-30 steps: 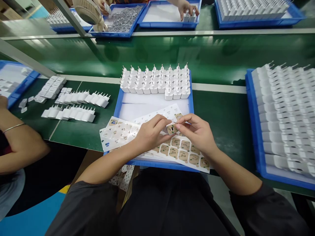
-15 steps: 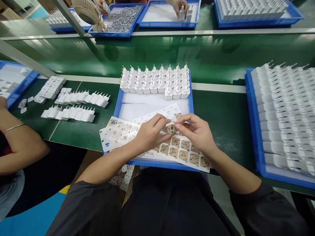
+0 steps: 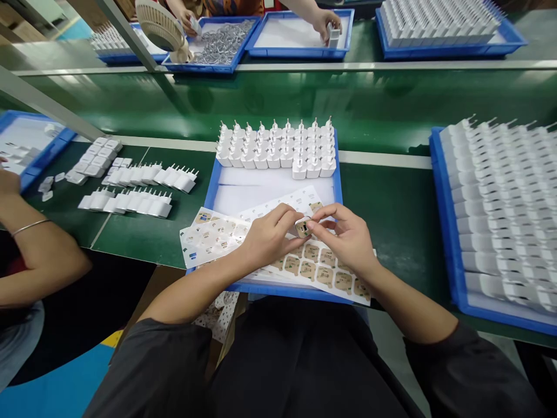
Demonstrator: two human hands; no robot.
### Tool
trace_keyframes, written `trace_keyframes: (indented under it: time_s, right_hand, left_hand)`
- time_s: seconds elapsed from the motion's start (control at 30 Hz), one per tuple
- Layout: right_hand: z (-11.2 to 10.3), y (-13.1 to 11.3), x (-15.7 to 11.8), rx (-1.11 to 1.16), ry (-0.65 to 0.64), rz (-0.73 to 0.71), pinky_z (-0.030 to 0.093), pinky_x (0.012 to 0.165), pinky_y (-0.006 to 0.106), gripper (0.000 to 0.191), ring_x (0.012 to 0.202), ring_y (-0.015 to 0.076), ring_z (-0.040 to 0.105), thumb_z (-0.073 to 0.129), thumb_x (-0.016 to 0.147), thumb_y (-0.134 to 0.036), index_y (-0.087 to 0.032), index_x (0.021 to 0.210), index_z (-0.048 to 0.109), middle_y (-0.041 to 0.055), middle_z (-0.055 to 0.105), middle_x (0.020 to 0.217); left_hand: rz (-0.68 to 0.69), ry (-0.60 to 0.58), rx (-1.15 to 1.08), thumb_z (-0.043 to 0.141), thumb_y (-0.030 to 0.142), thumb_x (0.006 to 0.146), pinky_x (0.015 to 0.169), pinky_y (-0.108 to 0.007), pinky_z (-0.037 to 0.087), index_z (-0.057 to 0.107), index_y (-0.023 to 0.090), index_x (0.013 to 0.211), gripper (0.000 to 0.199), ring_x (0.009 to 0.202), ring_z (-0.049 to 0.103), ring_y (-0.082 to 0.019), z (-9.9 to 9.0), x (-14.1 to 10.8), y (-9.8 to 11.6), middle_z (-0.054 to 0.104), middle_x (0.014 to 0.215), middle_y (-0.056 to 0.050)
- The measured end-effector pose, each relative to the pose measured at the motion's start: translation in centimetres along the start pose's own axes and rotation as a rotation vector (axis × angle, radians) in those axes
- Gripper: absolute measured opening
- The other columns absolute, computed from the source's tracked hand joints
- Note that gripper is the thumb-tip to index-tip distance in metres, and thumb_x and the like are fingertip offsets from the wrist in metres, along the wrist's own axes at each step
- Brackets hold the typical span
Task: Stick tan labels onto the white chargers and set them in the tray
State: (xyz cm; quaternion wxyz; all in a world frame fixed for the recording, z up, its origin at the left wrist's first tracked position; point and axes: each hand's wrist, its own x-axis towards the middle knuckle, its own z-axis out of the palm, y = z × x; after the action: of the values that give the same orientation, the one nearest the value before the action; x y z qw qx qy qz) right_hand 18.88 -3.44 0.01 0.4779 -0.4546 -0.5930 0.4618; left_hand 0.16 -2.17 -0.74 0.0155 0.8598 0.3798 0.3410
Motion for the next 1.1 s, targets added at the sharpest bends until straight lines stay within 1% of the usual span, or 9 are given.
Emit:
trace_keyframes:
  time_s: [0.27,0.47,0.6,0.73,0.83,0.9,1.1]
  right_hand:
    - [0.19,-0.24,-0.11,-0.046,0.021,-0.002,0.060,0.069,0.030,0.007,0.081,0.0165,0.062,0.069,0.086,-0.028,-0.022,0.086,0.065,0.0011,0.063,0.083]
    - [0.29,-0.26,-0.16,-0.070,0.020,-0.008,0.061,0.067,0.031,0.007,0.080,0.0171,0.062,0.068,0.086,-0.028,-0.022,0.086,0.065,0.0013,0.064,0.083]
    - [0.33,-0.20,-0.14,-0.083,0.028,-0.016,0.060,0.066,0.029,0.007,0.079,0.0164,0.063,0.069,0.086,-0.028,-0.022,0.085,0.064,0.0007,0.064,0.082]
    - [0.36,-0.12,-0.11,-0.096,0.035,-0.015,0.059,0.067,0.028,0.006,0.079,0.0158,0.063,0.068,0.086,-0.027,-0.023,0.085,0.065,0.0005,0.065,0.082]
    - [0.40,-0.01,-0.14,-0.111,0.037,-0.019,0.060,0.067,0.029,0.006,0.079,0.0164,0.064,0.067,0.087,-0.028,-0.023,0.086,0.065,0.0008,0.065,0.083]
    - [0.45,0.10,-0.17,-0.139,0.043,-0.048,0.060,0.066,0.030,0.006,0.078,0.0166,0.064,0.066,0.087,-0.029,-0.023,0.087,0.064,0.0009,0.066,0.083]
    - [0.73,0.40,-0.29,-0.277,0.072,-0.201,0.061,0.065,0.032,0.005,0.077,0.0181,0.063,0.062,0.089,-0.028,-0.024,0.087,0.063,0.0025,0.067,0.083]
  left_hand:
    - [0.034,0.028,0.050,0.062,0.039,0.090,0.051,-0.019,0.043,0.056,0.017,0.100,0.024,0.073,0.065,-0.012,0.19,-0.11,0.09,0.066,0.086,-0.004]
    - [0.054,0.016,0.078,0.059,0.039,0.092,0.052,-0.020,0.044,0.055,0.017,0.102,0.024,0.075,0.066,-0.013,0.15,-0.18,0.06,0.066,0.087,-0.004]
    - [0.067,0.014,0.099,0.059,0.039,0.092,0.050,-0.020,0.042,0.055,0.017,0.102,0.025,0.073,0.065,-0.013,0.21,-0.24,0.02,0.066,0.087,-0.004]
    - [0.074,0.014,0.109,0.062,0.037,0.091,0.051,-0.021,0.043,0.056,0.016,0.103,0.025,0.073,0.066,-0.013,0.28,-0.31,-0.02,0.066,0.087,-0.004]
    - [0.081,0.007,0.111,0.061,0.035,0.091,0.053,-0.021,0.044,0.055,0.016,0.104,0.023,0.075,0.066,-0.013,0.27,-0.39,-0.07,0.066,0.087,-0.004]
    - [0.085,0.002,0.114,0.059,0.035,0.092,0.053,-0.020,0.045,0.055,0.017,0.105,0.023,0.076,0.066,-0.013,0.30,-0.46,-0.12,0.067,0.088,-0.004]
    - [0.088,-0.003,0.116,0.059,0.035,0.092,0.054,-0.021,0.046,0.055,0.017,0.108,0.024,0.078,0.066,-0.014,0.51,-0.64,-0.27,0.067,0.091,-0.005]
